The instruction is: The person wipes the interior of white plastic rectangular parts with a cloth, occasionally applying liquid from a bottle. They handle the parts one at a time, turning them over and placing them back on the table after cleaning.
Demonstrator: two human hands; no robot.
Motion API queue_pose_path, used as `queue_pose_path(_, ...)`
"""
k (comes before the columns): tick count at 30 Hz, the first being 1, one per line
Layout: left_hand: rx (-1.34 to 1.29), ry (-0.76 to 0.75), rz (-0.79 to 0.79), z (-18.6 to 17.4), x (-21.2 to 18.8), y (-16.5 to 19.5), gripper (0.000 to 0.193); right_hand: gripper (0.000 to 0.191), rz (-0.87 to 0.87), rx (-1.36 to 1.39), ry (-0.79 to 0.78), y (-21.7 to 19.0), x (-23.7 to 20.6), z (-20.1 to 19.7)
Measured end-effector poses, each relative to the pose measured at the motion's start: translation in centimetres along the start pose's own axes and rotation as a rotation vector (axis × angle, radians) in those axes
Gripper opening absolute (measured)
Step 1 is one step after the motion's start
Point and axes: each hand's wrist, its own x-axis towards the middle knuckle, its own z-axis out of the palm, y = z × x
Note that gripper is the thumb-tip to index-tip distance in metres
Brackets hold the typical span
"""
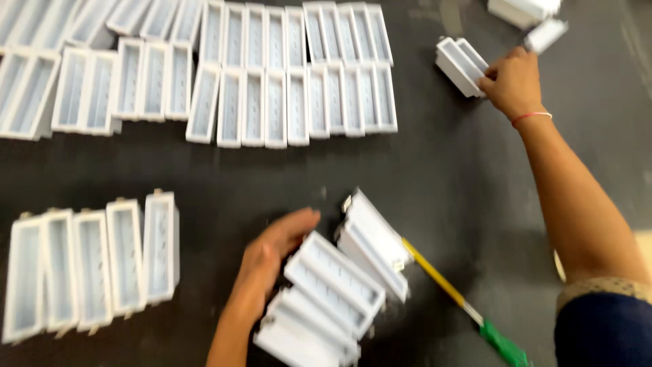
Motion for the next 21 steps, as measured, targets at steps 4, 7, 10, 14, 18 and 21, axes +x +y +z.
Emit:
queue_pose_path(4, 0.032, -0.080, 0.056, -0.2, -0.1, -0.2, 0.102, 0.015, -0.107, 0.060, 0.004, -6.3, -8.9, -4.4)
queue_pose_path(7, 0.053, -0.123, 0.102, -0.3, -0.3, 0.0, 0.096, 0.016, -0.164, 0.078, -0.033, -12.4, -14.7, -7.6)
queue_pose_path(10, 0.047, -0.138, 0.129, -0.5, -0.7, 0.5, 0.092, 0.016, -0.139, 0.118, -0.056, -17.7, -19.1, -10.5)
queue_pose_path(14, 0.035, -0.119, 0.173, -1.3, -1.2, 0.8, 0.087, 0.016, -0.091, 0.187, -0.076, -22.7, -22.7, -12.7)
queue_pose_path(18, 0.033, -0.143, 0.171, -1.4, -0.9, 0.3, 0.087, 0.019, -0.115, 0.278, -0.109, -24.5, -24.0, -14.2)
queue_pose_path(21, 0.050, -0.144, 0.150, -1.5, -0.7, 0.2, 0.089, 0.019, -0.073, 0.257, 0.048, -24.0, -25.4, -16.1)
